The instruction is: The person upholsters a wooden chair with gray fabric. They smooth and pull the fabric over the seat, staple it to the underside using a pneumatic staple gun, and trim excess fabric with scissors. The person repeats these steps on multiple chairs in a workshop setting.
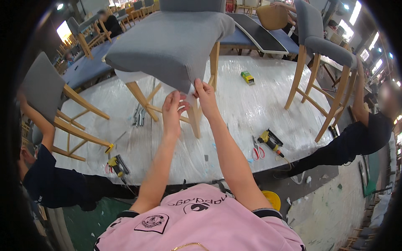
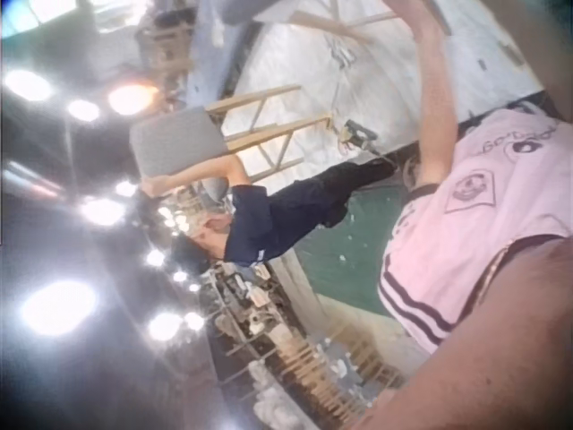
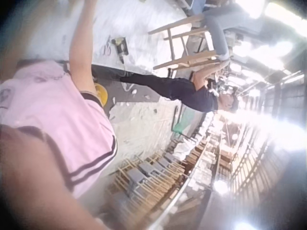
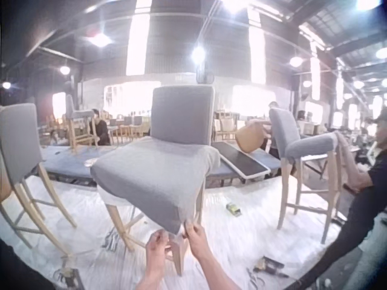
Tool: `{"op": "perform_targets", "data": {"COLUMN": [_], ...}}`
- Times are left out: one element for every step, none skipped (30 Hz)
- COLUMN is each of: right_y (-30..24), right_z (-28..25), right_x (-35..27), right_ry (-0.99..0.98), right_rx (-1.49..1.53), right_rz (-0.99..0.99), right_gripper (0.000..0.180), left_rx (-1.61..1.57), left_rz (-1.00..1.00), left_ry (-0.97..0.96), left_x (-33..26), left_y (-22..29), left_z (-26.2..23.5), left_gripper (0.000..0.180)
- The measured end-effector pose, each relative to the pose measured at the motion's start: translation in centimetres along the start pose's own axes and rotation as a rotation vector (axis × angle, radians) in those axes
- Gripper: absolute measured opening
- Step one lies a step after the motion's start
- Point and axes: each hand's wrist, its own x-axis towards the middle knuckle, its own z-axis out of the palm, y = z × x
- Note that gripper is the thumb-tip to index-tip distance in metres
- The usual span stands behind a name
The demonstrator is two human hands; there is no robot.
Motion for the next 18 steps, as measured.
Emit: {"op": "perform_targets", "data": {"right_y": [0.0,0.0,-0.1,-0.1,-0.2,-0.2,-0.3,-0.3,-0.1,0.1,0.7,1.2,1.3,2.3,2.2,2.3,2.6,2.4], "right_z": [0.2,0.1,0.0,0.0,-0.1,0.0,0.2,-0.2,-0.4,-0.5,-1.4,-1.4,-1.0,-2.3,-1.3,-1.2,-1.4,-1.0], "right_x": [-0.3,-0.3,-0.3,-0.4,-0.4,-0.6,-0.5,-0.5,-0.5,-0.6,-0.5,-0.4,-0.6,0.0,0.2,0.2,0.4,0.4], "right_ry": [0.004,0.005,0.007,0.007,0.023,0.03,0.038,0.043,0.051,0.062,0.061,0.07,0.092,0.059,0.034,-0.005,0.0,-0.006], "right_rx": [0.053,0.042,0.03,0.019,0.008,-0.002,-0.012,0.008,0.026,0.042,0.002,-0.016,0.018,0.015,0.01,0.066,0.042,0.018], "right_rz": [0.017,0.018,0.018,0.019,0.034,0.045,0.056,0.046,0.034,0.021,-0.018,-0.018,-0.015,-0.014,0.024,-0.004,-0.015,-0.001], "right_gripper": [0.047,0.047,0.046,0.046,0.046,0.045,0.045,0.045,0.045,0.045,0.044,0.043,0.04,0.035,0.033,0.034,0.038,0.041], "left_rx": [-0.015,-0.031,-0.047,-0.063,-0.041,-0.02,0.0,0.022,0.042,0.061,0.138,0.212,0.265,0.308,0.306,0.235,0.21,0.194], "left_rz": [-0.019,-0.036,-0.052,-0.068,-0.082,-0.086,-0.092,-0.052,-0.014,0.023,0.055,0.09,0.126,0.159,0.204,0.164,0.114,0.076], "left_ry": [-0.037,-0.084,-0.131,-0.178,-0.147,-0.112,-0.078,-0.084,-0.093,-0.105,-0.104,-0.113,-0.09,-0.091,-0.108,-0.034,-0.065,-0.073], "left_x": [0.3,0.9,1.4,1.5,1.8,2.2,2.6,2.7,2.8,2.8,3.2,3.8,3.9,3.8,4.4,4.4,4.7,4.9], "left_y": [-0.1,0.1,0.2,0.2,0.0,-0.2,-0.4,-0.8,-1.1,-1.5,-2.2,-2.8,-2.5,-2.4,-2.8,-2.8,-3.0,-3.0], "left_z": [-0.1,0.0,0.1,0.1,0.2,0.3,0.3,0.5,0.7,0.8,0.6,-0.2,-0.4,-0.3,-1.8,-1.4,-1.9,-2.3], "left_gripper": [0.037,0.036,0.035,0.035,0.034,0.034,0.034,0.034,0.034,0.036,0.036,0.036,0.037,0.037,0.037,0.042,0.039,0.038]}}
